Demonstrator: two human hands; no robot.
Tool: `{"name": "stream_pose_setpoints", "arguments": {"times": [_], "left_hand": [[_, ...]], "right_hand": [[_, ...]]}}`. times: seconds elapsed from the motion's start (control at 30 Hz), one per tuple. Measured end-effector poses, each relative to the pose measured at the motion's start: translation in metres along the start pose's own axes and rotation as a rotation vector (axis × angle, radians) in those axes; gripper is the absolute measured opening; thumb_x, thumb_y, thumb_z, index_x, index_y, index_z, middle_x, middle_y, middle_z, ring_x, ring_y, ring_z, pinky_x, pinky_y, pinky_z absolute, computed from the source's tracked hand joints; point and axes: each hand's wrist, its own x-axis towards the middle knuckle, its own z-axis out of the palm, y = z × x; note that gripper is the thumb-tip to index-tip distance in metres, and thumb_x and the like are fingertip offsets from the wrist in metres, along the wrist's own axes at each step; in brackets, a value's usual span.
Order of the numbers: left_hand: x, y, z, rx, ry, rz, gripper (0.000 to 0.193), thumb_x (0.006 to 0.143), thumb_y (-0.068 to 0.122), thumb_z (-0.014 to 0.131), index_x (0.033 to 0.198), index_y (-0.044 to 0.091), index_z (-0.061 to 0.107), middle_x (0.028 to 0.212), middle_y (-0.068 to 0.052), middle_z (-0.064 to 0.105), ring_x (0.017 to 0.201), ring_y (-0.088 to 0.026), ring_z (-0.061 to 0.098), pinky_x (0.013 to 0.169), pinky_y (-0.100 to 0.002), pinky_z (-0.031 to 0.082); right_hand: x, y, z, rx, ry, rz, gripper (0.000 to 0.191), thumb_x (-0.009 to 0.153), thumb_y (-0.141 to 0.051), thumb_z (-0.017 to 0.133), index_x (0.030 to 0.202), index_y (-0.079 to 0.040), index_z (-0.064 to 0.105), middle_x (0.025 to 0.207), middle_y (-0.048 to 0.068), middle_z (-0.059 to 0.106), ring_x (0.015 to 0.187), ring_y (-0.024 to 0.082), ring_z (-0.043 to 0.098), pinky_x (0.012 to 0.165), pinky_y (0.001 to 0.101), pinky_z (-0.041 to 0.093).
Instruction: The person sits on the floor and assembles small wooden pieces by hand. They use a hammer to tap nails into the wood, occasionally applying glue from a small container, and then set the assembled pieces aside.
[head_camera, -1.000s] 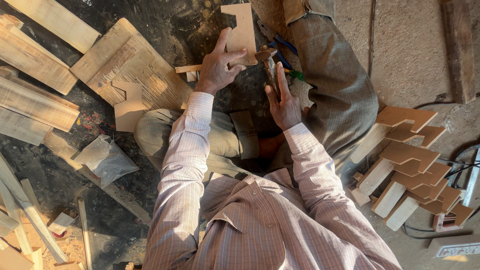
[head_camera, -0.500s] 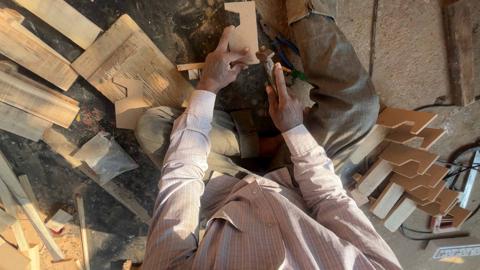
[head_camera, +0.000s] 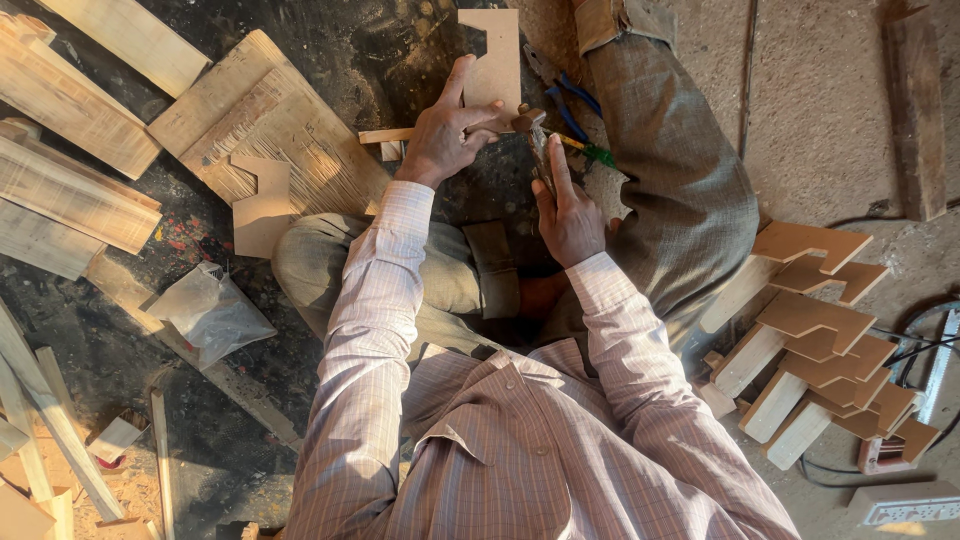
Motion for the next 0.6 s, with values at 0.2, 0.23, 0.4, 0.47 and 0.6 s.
{"name": "stream_pose_setpoints", "arguments": {"times": [0.2, 0.23, 0.4, 0.47, 0.6], "left_hand": [[0.002, 0.005, 0.0, -0.024, 0.003, -0.011, 0.042, 0.079, 0.015, 0.093, 0.118, 0.023, 0.08, 0.167, -0.012, 0.03, 0.124, -0.031, 0.069, 0.101, -0.039, 0.06], [0.002, 0.005, 0.001, -0.033, 0.001, -0.011, 0.043, 0.079, 0.014, 0.092, 0.119, 0.023, 0.08, 0.167, -0.012, 0.029, 0.124, -0.031, 0.069, 0.101, -0.039, 0.061], [0.002, 0.007, 0.005, -0.008, 0.014, 0.041, 0.046, 0.078, 0.005, 0.088, 0.12, 0.022, 0.081, 0.167, -0.015, 0.028, 0.122, -0.033, 0.07, 0.101, -0.038, 0.061], [0.006, 0.01, 0.005, -0.02, 0.032, 0.032, 0.041, 0.081, 0.008, 0.09, 0.118, 0.024, 0.082, 0.166, -0.015, 0.029, 0.122, -0.033, 0.07, 0.1, -0.039, 0.061], [0.003, 0.012, 0.007, -0.051, 0.023, -0.014, 0.039, 0.081, 0.011, 0.09, 0.116, 0.024, 0.081, 0.166, -0.014, 0.032, 0.12, -0.031, 0.071, 0.099, -0.038, 0.06]], "right_hand": [[0.004, -0.004, -0.014, 0.045, 0.043, 0.023, 0.061, 0.114, -0.033, 0.052, 0.165, -0.015, 0.023, 0.147, 0.025, 0.063, 0.083, 0.037, 0.077, 0.062, 0.0411, 0.062], [0.005, -0.006, -0.016, 0.033, 0.078, 0.006, 0.061, 0.116, -0.033, 0.052, 0.166, -0.016, 0.022, 0.146, 0.024, 0.064, 0.087, 0.037, 0.078, 0.065, 0.0407, 0.063], [0.007, -0.015, -0.028, 0.029, 0.214, -0.126, 0.061, 0.122, -0.033, 0.051, 0.172, -0.019, 0.019, 0.14, 0.024, 0.063, 0.106, 0.04, 0.077, 0.081, 0.0429, 0.067], [0.011, -0.015, -0.035, -0.102, -0.127, 0.132, 0.062, 0.116, -0.035, 0.052, 0.169, -0.019, 0.025, 0.116, 0.021, 0.073, 0.089, 0.037, 0.077, 0.074, 0.0458, 0.062], [0.009, -0.013, -0.038, 0.0, -0.111, 0.062, 0.062, 0.113, -0.031, 0.053, 0.166, -0.013, 0.026, 0.12, 0.024, 0.076, 0.083, 0.038, 0.077, 0.066, 0.0474, 0.061]]}}
